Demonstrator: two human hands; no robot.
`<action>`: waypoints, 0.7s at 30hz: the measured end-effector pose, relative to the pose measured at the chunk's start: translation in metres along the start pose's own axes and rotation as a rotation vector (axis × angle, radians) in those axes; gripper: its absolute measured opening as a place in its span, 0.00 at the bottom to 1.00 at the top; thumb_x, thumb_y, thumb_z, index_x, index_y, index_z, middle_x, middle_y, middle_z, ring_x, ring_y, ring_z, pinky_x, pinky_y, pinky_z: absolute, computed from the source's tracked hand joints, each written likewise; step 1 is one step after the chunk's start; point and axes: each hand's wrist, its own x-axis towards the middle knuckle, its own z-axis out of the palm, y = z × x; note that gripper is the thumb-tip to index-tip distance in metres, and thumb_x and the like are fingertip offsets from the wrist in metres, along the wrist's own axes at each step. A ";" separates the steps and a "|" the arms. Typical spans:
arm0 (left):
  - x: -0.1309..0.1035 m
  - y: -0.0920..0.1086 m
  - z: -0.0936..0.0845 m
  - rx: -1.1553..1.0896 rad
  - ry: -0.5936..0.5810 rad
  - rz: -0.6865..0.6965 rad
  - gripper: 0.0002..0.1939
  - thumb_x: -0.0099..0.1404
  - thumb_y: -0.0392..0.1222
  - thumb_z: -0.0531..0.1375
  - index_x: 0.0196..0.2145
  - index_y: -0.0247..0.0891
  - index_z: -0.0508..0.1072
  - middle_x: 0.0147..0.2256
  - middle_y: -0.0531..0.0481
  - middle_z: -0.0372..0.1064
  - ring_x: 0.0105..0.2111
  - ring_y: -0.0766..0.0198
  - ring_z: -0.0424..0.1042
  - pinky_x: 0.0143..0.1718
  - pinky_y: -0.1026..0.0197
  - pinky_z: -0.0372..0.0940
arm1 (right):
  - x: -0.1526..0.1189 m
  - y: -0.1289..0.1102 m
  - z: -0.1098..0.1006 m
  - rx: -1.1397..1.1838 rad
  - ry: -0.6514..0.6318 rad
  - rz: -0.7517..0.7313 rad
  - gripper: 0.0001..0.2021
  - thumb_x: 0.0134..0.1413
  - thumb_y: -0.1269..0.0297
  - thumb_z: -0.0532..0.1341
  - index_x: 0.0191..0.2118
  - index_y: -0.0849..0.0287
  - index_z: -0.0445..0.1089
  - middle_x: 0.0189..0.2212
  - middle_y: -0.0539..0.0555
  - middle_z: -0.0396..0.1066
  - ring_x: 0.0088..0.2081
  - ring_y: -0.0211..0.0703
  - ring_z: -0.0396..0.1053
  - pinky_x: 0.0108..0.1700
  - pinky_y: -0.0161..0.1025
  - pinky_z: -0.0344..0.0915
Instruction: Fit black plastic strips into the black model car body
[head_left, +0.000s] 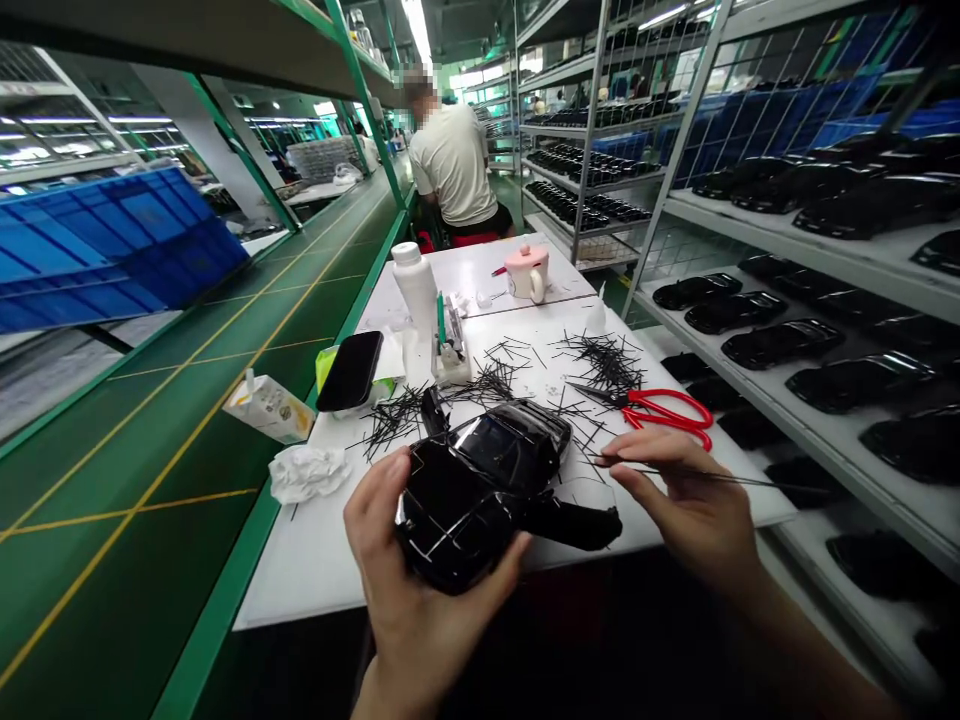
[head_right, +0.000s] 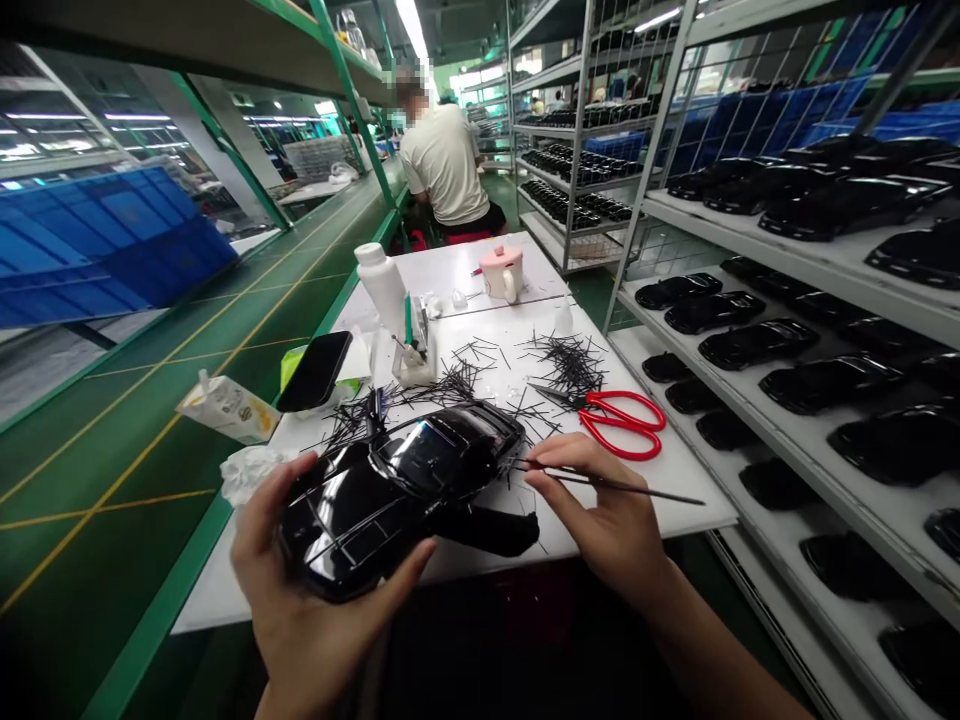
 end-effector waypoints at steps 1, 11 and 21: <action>0.000 0.000 0.003 -0.017 0.015 -0.011 0.60 0.42 0.40 0.77 0.67 0.44 0.51 0.58 0.39 0.58 0.59 0.46 0.61 0.61 0.42 0.60 | 0.004 0.001 0.000 -0.014 -0.024 -0.004 0.11 0.57 0.76 0.65 0.42 0.53 0.72 0.39 0.50 0.74 0.45 0.40 0.73 0.48 0.36 0.72; 0.015 0.008 0.014 0.040 0.004 -0.022 0.62 0.47 0.46 0.73 0.68 0.51 0.38 0.59 0.41 0.51 0.56 0.45 0.61 0.59 0.35 0.58 | 0.041 -0.010 -0.001 -0.218 -0.291 0.003 0.01 0.63 0.67 0.62 0.40 0.54 0.70 0.37 0.53 0.76 0.42 0.46 0.75 0.44 0.42 0.72; 0.022 0.005 0.021 -0.014 0.024 0.111 0.64 0.45 0.41 0.74 0.70 0.45 0.39 0.60 0.37 0.51 0.58 0.43 0.59 0.59 0.37 0.59 | 0.057 -0.017 -0.001 -0.292 -0.413 0.076 0.03 0.65 0.62 0.60 0.40 0.54 0.69 0.35 0.50 0.75 0.38 0.43 0.74 0.40 0.38 0.68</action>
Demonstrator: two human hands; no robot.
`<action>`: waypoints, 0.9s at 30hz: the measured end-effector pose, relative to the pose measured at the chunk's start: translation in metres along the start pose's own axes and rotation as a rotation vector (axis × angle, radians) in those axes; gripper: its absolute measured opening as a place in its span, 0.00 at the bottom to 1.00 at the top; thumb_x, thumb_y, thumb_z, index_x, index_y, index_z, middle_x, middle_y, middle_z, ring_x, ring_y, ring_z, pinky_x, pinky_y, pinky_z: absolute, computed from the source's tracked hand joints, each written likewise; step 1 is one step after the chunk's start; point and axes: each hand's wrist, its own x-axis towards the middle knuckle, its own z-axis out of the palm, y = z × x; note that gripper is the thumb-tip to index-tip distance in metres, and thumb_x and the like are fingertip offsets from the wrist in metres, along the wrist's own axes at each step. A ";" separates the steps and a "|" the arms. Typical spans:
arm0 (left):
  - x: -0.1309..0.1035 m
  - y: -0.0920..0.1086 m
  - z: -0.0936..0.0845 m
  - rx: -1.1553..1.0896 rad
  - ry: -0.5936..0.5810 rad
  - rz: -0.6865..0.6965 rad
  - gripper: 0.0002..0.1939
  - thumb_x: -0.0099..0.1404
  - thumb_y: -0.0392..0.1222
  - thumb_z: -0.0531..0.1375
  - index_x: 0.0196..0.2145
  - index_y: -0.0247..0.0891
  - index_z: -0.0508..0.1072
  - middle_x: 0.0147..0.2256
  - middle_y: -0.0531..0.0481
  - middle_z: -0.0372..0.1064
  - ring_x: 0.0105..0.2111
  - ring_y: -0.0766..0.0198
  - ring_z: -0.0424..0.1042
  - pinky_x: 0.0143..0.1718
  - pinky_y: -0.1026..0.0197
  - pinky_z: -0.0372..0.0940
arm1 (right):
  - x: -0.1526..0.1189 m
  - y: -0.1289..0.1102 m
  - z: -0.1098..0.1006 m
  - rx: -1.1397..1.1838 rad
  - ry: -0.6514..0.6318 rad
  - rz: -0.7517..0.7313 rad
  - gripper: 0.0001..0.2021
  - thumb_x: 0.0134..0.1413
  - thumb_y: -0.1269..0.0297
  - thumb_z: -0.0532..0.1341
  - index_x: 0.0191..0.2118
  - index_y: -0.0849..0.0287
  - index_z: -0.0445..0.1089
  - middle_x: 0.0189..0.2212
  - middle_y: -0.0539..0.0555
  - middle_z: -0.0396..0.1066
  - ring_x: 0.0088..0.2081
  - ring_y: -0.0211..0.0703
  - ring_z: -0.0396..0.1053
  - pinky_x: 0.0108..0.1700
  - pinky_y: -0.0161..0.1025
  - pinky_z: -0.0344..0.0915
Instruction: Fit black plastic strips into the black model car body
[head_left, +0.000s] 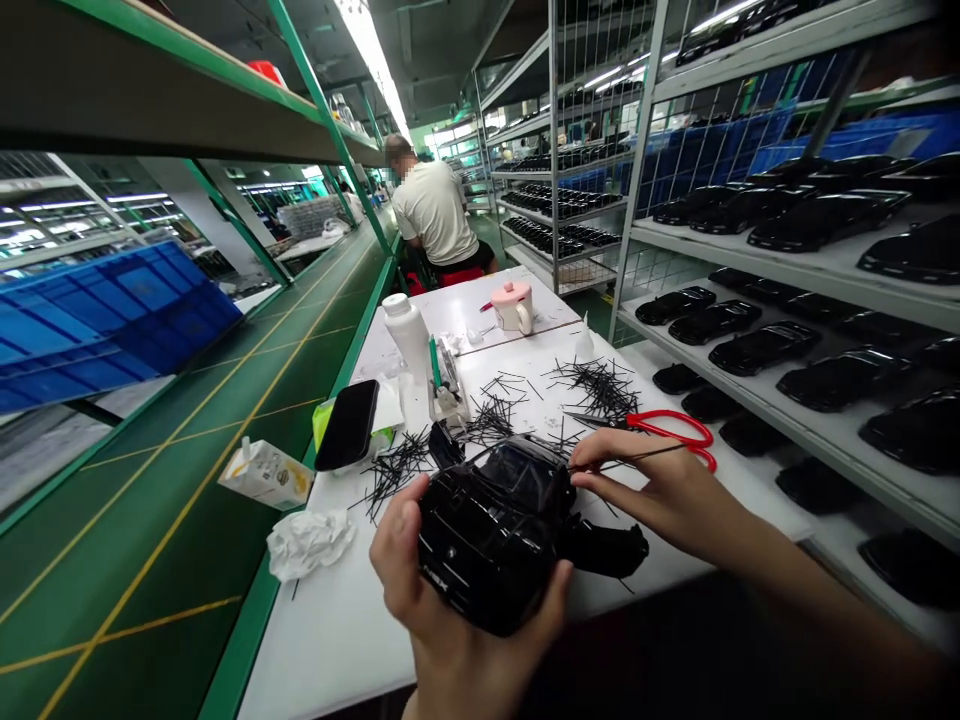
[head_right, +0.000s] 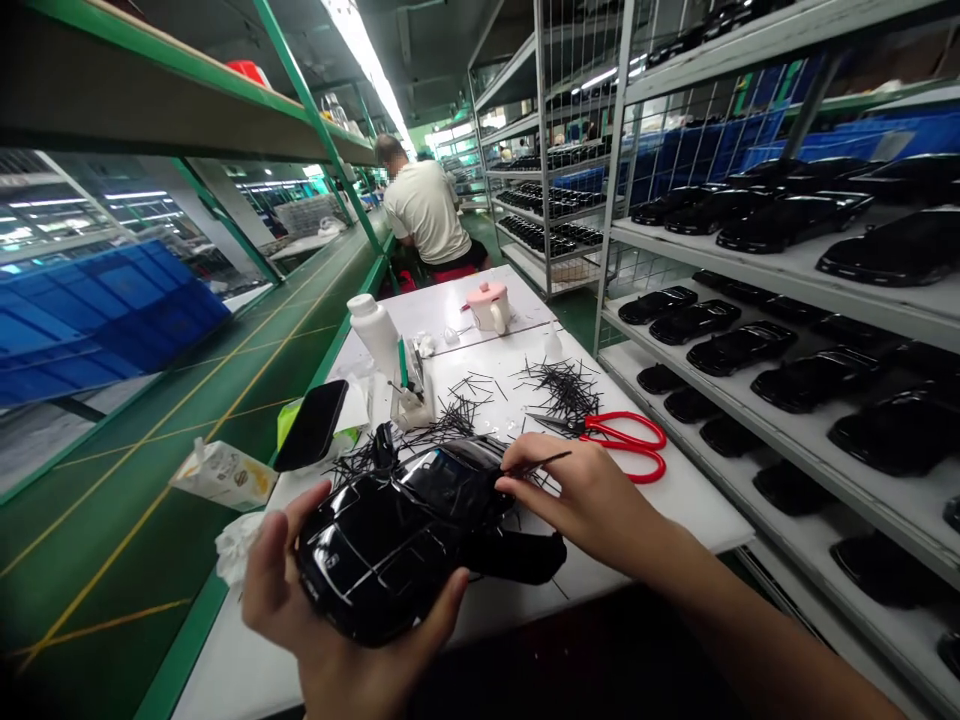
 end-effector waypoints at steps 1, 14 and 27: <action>0.001 -0.001 0.000 0.003 -0.001 0.007 0.63 0.46 0.40 0.74 0.70 0.45 0.39 0.60 0.37 0.51 0.58 0.44 0.60 0.59 0.37 0.60 | 0.002 0.000 0.000 -0.010 -0.017 0.016 0.04 0.65 0.62 0.59 0.40 0.55 0.69 0.35 0.50 0.75 0.37 0.43 0.74 0.39 0.38 0.67; 0.006 -0.001 0.001 0.050 0.031 0.083 0.57 0.46 0.42 0.72 0.67 0.43 0.47 0.56 0.35 0.57 0.54 0.43 0.65 0.54 0.37 0.65 | 0.024 0.016 -0.004 0.303 -0.046 0.177 0.09 0.59 0.59 0.64 0.31 0.58 0.70 0.27 0.49 0.71 0.32 0.41 0.70 0.36 0.36 0.65; -0.013 -0.014 -0.008 0.055 0.040 -0.064 0.54 0.50 0.44 0.71 0.67 0.42 0.45 0.58 0.34 0.55 0.56 0.41 0.64 0.56 0.31 0.63 | 0.001 0.020 0.014 0.349 0.040 0.177 0.11 0.61 0.55 0.63 0.35 0.57 0.71 0.32 0.52 0.72 0.37 0.44 0.71 0.40 0.40 0.68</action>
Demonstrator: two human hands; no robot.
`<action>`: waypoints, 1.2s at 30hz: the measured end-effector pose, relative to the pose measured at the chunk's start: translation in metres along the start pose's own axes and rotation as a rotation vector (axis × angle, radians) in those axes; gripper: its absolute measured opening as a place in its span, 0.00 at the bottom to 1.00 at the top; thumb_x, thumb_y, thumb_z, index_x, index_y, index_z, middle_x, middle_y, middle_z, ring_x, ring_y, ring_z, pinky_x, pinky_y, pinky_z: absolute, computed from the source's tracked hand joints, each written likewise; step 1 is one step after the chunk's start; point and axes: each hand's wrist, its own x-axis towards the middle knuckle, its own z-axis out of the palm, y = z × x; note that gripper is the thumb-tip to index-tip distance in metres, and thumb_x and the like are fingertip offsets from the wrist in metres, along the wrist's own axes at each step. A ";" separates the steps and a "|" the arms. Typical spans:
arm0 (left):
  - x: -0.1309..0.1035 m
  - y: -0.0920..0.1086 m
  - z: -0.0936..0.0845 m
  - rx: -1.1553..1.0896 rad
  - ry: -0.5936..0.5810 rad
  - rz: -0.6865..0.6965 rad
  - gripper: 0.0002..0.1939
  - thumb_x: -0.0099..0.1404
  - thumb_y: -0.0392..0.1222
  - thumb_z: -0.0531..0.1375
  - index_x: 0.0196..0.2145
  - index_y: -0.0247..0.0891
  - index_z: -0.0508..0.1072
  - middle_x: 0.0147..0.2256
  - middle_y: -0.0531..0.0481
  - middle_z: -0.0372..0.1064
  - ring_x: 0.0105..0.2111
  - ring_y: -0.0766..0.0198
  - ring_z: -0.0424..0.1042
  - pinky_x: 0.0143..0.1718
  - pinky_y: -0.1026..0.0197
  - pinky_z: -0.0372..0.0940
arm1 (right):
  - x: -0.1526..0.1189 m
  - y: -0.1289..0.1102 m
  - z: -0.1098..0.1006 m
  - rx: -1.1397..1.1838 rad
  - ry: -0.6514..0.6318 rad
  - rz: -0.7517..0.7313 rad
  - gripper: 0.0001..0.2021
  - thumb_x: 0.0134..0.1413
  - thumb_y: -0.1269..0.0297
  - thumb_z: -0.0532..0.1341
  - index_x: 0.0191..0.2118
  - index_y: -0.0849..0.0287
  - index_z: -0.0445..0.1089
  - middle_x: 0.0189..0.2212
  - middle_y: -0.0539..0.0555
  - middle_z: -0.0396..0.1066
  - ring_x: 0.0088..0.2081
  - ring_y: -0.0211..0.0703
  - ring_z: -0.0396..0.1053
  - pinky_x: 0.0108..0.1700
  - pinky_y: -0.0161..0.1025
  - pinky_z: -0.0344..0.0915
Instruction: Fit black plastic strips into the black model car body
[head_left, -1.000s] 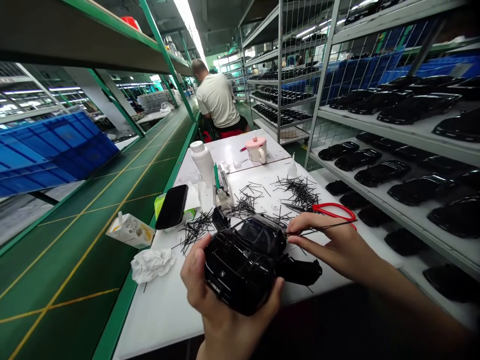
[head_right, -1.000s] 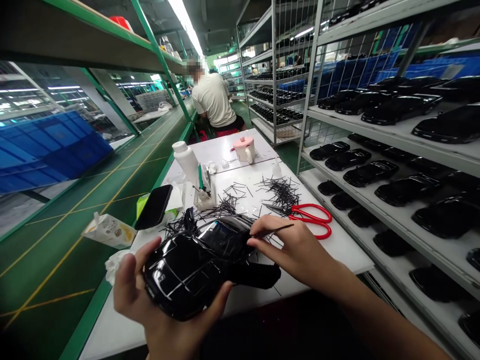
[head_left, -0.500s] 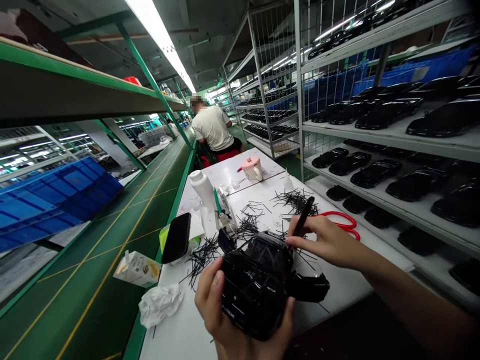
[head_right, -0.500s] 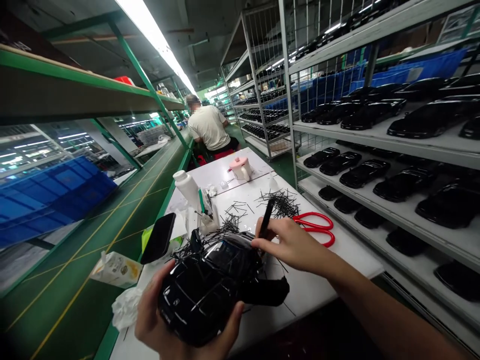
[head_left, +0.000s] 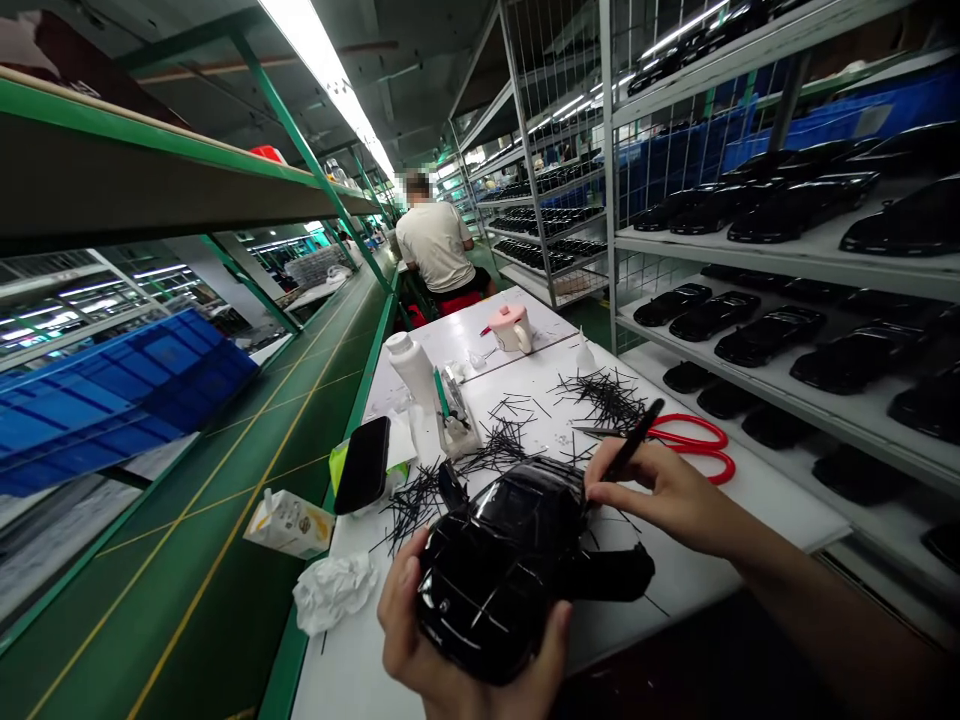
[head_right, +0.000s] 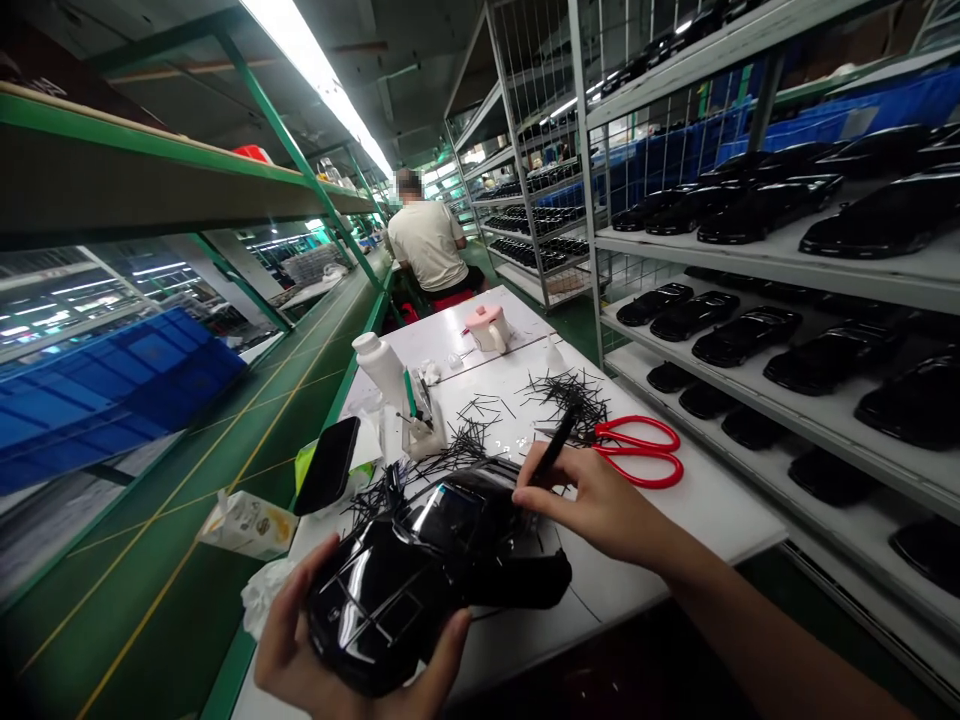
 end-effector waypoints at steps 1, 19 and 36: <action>-0.001 0.000 -0.001 -0.001 -0.013 -0.005 0.55 0.50 0.44 0.72 0.67 0.42 0.45 0.58 0.34 0.55 0.56 0.41 0.64 0.56 0.31 0.63 | -0.001 0.001 0.000 -0.017 0.018 -0.019 0.11 0.61 0.55 0.63 0.35 0.57 0.72 0.32 0.53 0.73 0.38 0.45 0.71 0.40 0.41 0.69; -0.005 0.003 -0.004 -0.051 -0.049 0.006 0.54 0.49 0.40 0.73 0.66 0.43 0.46 0.60 0.36 0.53 0.59 0.44 0.61 0.59 0.34 0.61 | -0.003 0.002 0.003 -0.122 -0.006 -0.012 0.10 0.61 0.54 0.63 0.37 0.55 0.72 0.33 0.53 0.74 0.38 0.47 0.72 0.40 0.41 0.70; -0.050 -0.047 -0.021 -0.069 0.042 -0.231 0.42 0.48 0.44 0.72 0.57 0.38 0.62 0.60 0.34 0.61 0.59 0.41 0.64 0.63 0.37 0.56 | -0.010 0.000 -0.014 0.269 0.348 -0.049 0.08 0.54 0.59 0.70 0.31 0.55 0.74 0.29 0.52 0.73 0.30 0.40 0.71 0.35 0.35 0.71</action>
